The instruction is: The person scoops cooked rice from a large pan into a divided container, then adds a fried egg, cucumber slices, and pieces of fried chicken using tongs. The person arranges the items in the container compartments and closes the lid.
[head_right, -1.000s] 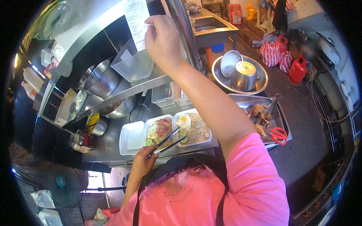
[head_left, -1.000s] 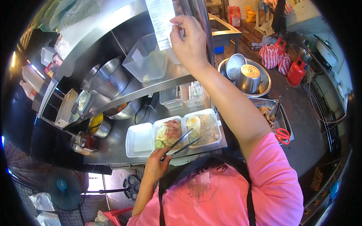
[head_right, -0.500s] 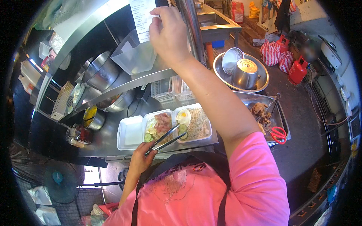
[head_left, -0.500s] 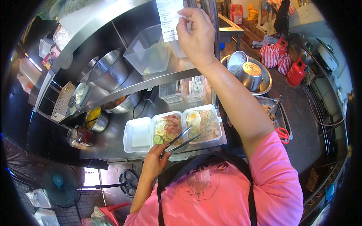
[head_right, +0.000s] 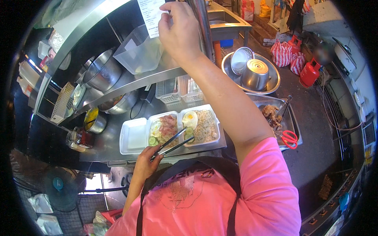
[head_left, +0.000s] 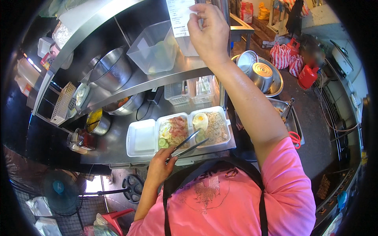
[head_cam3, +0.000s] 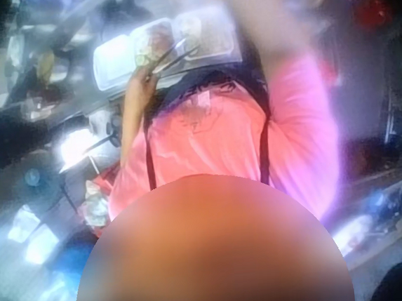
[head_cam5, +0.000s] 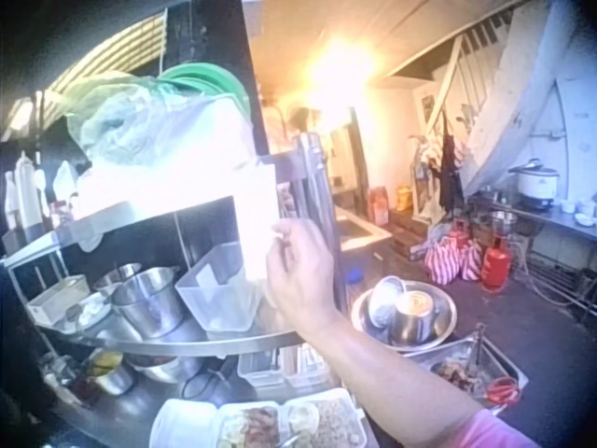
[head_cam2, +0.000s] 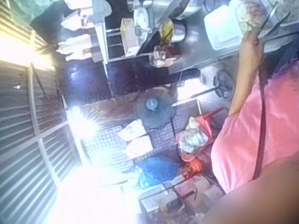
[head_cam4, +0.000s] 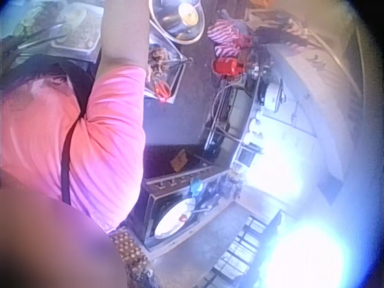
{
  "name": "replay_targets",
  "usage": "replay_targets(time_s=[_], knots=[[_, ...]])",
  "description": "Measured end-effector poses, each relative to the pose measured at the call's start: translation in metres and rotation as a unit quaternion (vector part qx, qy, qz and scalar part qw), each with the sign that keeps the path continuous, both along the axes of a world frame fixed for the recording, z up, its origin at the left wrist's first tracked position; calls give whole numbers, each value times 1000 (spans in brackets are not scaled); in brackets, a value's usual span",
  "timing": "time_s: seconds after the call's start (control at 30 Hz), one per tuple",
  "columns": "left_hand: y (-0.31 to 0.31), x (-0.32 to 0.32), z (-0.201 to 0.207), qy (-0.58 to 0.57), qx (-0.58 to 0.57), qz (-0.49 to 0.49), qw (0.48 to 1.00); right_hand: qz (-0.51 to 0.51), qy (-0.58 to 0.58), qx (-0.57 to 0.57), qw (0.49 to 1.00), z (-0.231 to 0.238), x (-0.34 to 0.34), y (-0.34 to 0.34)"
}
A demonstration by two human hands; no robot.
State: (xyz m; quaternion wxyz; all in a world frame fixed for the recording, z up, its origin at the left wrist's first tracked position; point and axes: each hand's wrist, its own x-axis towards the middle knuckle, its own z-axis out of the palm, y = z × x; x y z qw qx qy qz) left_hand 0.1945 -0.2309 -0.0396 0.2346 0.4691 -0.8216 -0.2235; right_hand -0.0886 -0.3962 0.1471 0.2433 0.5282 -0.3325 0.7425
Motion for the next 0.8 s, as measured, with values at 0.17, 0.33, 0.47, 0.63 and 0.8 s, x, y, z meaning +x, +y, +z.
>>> replay_targets(time_s=[0.17, 0.33, 0.47, 0.63, 0.8], knots=[[2, -1, 2, -1, 8, 8, 1000, 40, 14, -21, 999, 6, 2, 12], [3, 4, 1, -8, 9, 22, 1000, 44, 13, -4, 999, 4, 4, 14], [-1, 16, -1, -15, -34, 36, 999, 10, 27, 4, 1000, -4, 0, 10], [-6, 43, -2, -24, -55, 174, 983, 71, 8, 25, 997, -7, -2, 8], [-4, 61, -9, -44, -65, 232, 969, 40, 10, 30, 999, -7, -4, 4]])
